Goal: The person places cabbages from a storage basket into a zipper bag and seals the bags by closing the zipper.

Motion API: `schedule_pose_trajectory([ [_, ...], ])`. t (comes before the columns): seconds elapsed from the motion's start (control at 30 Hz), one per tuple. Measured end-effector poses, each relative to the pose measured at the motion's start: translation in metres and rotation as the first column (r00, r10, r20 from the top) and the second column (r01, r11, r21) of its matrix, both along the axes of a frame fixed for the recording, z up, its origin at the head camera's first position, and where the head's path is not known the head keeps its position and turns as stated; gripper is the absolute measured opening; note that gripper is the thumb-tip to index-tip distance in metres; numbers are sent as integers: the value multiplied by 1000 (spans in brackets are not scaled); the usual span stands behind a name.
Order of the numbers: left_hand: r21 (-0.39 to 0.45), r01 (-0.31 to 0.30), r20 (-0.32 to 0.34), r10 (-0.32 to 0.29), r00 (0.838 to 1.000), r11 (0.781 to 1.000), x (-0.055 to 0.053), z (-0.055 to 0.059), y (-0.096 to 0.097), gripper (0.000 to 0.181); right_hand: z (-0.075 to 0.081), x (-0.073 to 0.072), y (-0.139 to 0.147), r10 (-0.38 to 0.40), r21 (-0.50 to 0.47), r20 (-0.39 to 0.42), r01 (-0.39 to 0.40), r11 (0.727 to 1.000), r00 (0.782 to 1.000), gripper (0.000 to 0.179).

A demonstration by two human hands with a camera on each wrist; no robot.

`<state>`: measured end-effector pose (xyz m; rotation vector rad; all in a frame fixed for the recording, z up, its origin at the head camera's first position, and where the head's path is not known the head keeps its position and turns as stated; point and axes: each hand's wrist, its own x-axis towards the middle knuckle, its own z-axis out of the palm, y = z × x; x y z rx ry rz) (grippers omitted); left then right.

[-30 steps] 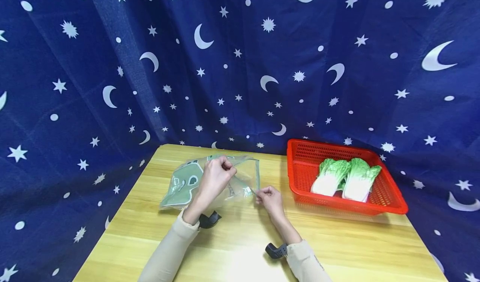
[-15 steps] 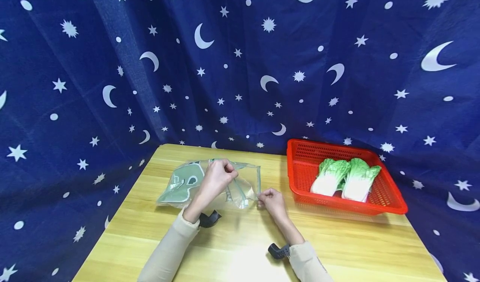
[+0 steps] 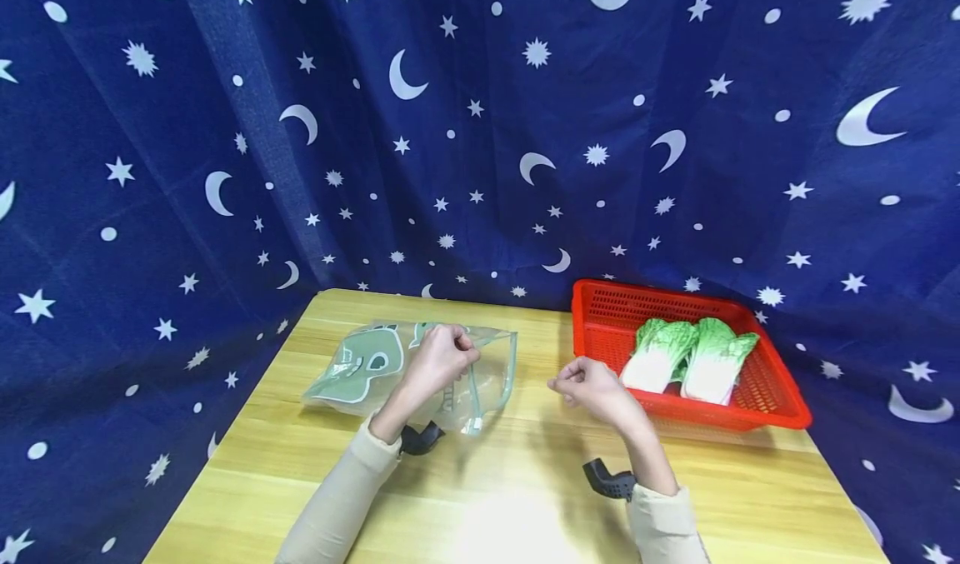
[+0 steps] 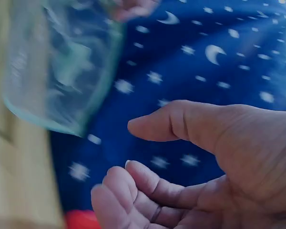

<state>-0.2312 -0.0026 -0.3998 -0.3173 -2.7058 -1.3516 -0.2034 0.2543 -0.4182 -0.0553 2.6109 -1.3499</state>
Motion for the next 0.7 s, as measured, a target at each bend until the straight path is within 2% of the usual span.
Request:
schedule_pose_trajectory([
  [0.07, 9, 4, 7, -5, 1000, 1000, 0, 1, -1, 9, 17, 3, 16, 9, 39, -18, -9, 999, 1000, 28],
  [0.17, 15, 5, 6, -5, 1000, 1000, -1, 2, -3, 9, 37, 3, 40, -21, 121, -44, 27, 992, 999, 32],
  [0.3, 18, 10, 11, -10, 1000, 1000, 0, 3, -4, 9, 49, -11, 73, -86, 248, -30, 91, 964, 996, 32],
  [0.47, 6, 13, 8, -13, 1000, 1000, 0, 3, -4, 10, 52, -35, 111, -147, 394, 64, 110, 913, 987, 43],
  [0.57, 11, 13, 16, -13, 1000, 1000, -1, 2, -4, 10, 48, -46, 128, -177, 445, 111, 110, 888, 978, 56],
  [0.7, 34, 18, 43, -20, 999, 999, -1, 1, -4, 10, 35, -59, 144, -199, 419, 190, 104, 902, 961, 63],
])
